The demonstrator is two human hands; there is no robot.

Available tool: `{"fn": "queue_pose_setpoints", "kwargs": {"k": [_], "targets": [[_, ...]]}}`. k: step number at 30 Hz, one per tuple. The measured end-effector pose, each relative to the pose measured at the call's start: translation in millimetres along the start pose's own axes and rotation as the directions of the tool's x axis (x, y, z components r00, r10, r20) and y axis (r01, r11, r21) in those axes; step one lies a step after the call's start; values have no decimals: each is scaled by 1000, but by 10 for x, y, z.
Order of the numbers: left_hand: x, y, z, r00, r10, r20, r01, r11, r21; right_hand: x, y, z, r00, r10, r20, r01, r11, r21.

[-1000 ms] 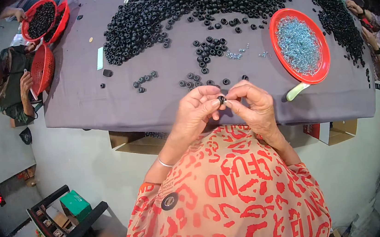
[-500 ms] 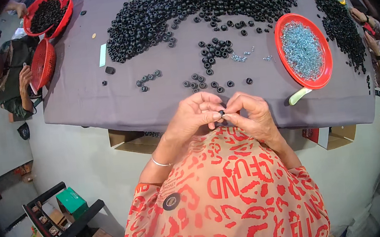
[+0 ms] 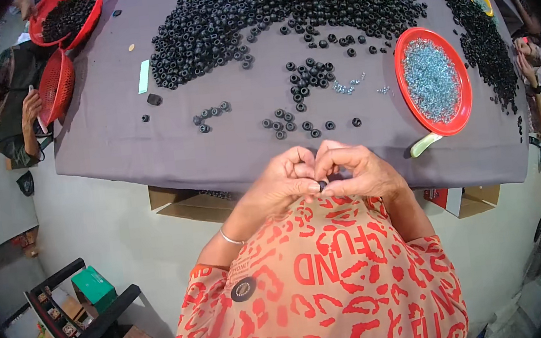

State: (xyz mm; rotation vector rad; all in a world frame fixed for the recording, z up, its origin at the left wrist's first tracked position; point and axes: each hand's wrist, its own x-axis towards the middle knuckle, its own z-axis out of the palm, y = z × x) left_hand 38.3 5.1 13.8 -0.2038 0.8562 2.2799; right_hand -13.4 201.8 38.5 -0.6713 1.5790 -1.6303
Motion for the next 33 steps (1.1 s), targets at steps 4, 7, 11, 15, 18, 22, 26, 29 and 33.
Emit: {"fn": "queue_pose_setpoints", "kwargs": {"k": [4, 7, 11, 15, 18, 22, 26, 29, 33], "targets": [[-25, -23, 52, 1000, -19, -25, 16, 991, -129, 16, 1, 23, 999, -51, -4, 51, 998, 47], [-60, 61, 86, 998, -64, -16, 64, 997, -39, 62, -55, -3, 986, -166, 13, 166, 984, -63], [-113, 154, -17, 985, -170, 14, 166, 973, 160, 168, -121, -7, 962, -254, 101, 272, 926, -261], [-151, 168, -75, 986, -153, 72, 146, 985, 92, 273, -234, -27, 970, -137, 201, 164, 978, -125], [-111, 76, -208, 993, -94, 68, 99, 992, -75, 435, -108, -189, 927, -284, -246, 128, 854, -505], [-58, 84, -292, 994, 50, 95, -27, 974, -226, 735, 177, -480, 797, -507, -329, -47, 490, -870], [-20, 68, -345, 998, 65, 17, -59, 966, -251, 889, 248, -405, 833, -479, -278, -135, 312, -941], [-11, 101, -355, 997, 78, 28, -67, 958, -279, 809, 242, -281, 844, -493, -211, -94, 250, -964], [-1, 52, -443, 996, 87, 24, -77, 957, -279, 620, 196, -244, 803, -556, -213, -20, 333, -943]]}}
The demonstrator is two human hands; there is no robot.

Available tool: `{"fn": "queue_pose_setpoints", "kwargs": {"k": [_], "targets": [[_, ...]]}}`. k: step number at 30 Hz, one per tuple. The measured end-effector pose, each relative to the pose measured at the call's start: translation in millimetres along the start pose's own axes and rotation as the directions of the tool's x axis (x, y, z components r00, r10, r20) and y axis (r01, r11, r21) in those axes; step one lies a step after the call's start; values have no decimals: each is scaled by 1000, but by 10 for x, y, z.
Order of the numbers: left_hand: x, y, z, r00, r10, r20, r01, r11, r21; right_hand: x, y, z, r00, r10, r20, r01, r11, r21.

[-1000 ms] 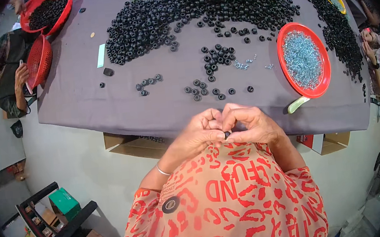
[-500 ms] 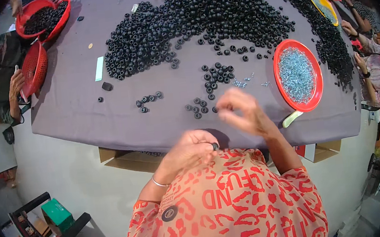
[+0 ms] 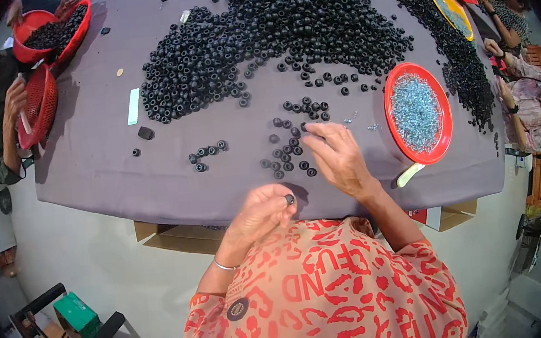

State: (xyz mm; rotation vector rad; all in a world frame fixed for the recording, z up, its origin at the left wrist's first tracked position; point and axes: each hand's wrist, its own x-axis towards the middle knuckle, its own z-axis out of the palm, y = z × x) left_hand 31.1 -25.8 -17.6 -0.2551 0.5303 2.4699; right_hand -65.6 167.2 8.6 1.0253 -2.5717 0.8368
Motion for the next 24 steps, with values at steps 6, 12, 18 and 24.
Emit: {"fn": "queue_pose_setpoints", "kwargs": {"k": [6, 12, 18, 24], "targets": [[17, -24, -46, 999, 26, 28, -25, 1000, -15, -78, 159, -101, 989, 131, -69, -131, 991, 11], [17, -27, -36, 1000, 22, 12, -22, 1000, 12, 153, 179, -89, 986, 100, -132, -94, 994, 49], [23, -48, -31, 999, 34, 8, -34, 999, -1, 456, 127, 89, 1000, 3, -28, -5, 998, -57], [-26, -19, -7, 999, 32, 0, -32, 999, 25, 444, 441, -97, 978, 174, -115, -188, 975, -120]]}}
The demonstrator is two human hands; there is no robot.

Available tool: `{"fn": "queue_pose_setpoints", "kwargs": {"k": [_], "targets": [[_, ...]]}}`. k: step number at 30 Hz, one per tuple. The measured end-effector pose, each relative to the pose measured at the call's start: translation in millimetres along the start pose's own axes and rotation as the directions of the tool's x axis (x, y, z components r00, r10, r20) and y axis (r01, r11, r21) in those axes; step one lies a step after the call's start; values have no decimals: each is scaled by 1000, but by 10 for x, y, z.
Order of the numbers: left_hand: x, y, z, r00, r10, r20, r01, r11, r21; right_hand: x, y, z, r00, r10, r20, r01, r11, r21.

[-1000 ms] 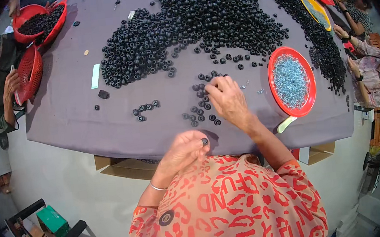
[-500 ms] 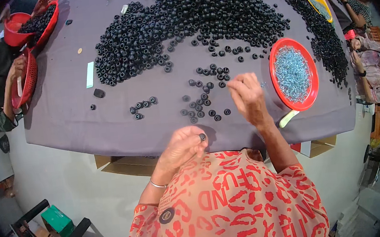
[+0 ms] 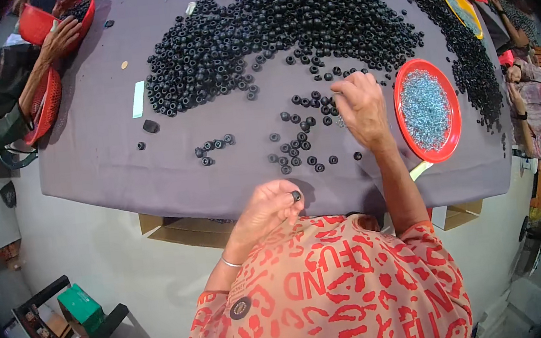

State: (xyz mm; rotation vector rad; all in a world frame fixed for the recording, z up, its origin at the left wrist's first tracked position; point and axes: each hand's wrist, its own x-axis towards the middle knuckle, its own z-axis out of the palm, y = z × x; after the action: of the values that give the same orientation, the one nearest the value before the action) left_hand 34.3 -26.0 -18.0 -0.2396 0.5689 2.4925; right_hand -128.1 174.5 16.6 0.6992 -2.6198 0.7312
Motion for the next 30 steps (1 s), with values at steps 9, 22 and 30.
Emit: {"fn": "queue_pose_setpoints", "kwargs": {"k": [9, 22, 30], "targets": [[37, 16, 47, 1000, -12, -10, 12, 999, 30, -18, -46, 250, 989, -124, 80, 121, 992, 39], [49, 17, 62, 998, -31, -58, 35, 997, 67, -304, -99, 64, 960, -275, 44, 274, 961, 34], [47, 24, 49, 998, -25, -55, 28, 998, 48, -134, 22, 51, 974, -228, 0, 227, 972, 57]]}}
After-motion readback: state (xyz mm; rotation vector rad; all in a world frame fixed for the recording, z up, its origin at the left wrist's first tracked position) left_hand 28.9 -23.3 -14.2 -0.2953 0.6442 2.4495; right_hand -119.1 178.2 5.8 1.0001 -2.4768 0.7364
